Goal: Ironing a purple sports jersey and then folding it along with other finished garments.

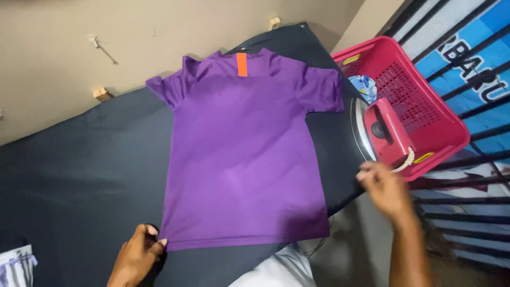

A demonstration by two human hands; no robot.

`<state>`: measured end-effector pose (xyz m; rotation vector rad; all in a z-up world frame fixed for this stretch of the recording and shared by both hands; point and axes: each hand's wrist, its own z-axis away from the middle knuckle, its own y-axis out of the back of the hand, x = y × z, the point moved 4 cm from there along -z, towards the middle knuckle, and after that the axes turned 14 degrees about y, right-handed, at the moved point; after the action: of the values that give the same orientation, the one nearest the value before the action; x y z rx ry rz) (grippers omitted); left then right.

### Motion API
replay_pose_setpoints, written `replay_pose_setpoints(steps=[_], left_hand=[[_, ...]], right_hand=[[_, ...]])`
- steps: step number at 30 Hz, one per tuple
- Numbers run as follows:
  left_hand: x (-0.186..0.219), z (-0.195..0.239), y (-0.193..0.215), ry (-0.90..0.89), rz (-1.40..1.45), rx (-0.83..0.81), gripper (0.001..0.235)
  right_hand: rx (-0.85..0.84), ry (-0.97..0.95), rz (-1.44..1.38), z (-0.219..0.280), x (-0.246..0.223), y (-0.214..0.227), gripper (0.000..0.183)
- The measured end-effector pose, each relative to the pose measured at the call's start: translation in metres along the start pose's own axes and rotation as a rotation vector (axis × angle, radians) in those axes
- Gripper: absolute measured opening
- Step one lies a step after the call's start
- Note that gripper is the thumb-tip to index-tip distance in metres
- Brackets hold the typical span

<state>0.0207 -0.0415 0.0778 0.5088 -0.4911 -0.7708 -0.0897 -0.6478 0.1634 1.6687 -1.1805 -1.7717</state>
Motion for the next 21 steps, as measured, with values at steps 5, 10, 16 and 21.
replay_pose_setpoints(steps=[5,10,16,21], left_hand=[[0.036,0.031,0.014,0.023,-0.141,0.235,0.063],[0.083,0.039,0.007,-0.262,0.001,0.567,0.069],[0.141,0.051,-0.042,-0.734,-0.123,0.777,0.044],[0.161,0.034,-0.073,-0.814,-0.204,0.651,0.052]], right_hand=[[0.305,0.283,0.567,-0.072,0.033,0.055,0.054],[0.164,0.159,0.277,-0.132,0.124,0.042,0.077],[0.040,0.031,0.278,-0.146,0.119,0.047,0.071],[0.058,0.001,0.373,-0.129,0.030,0.051,0.078]])
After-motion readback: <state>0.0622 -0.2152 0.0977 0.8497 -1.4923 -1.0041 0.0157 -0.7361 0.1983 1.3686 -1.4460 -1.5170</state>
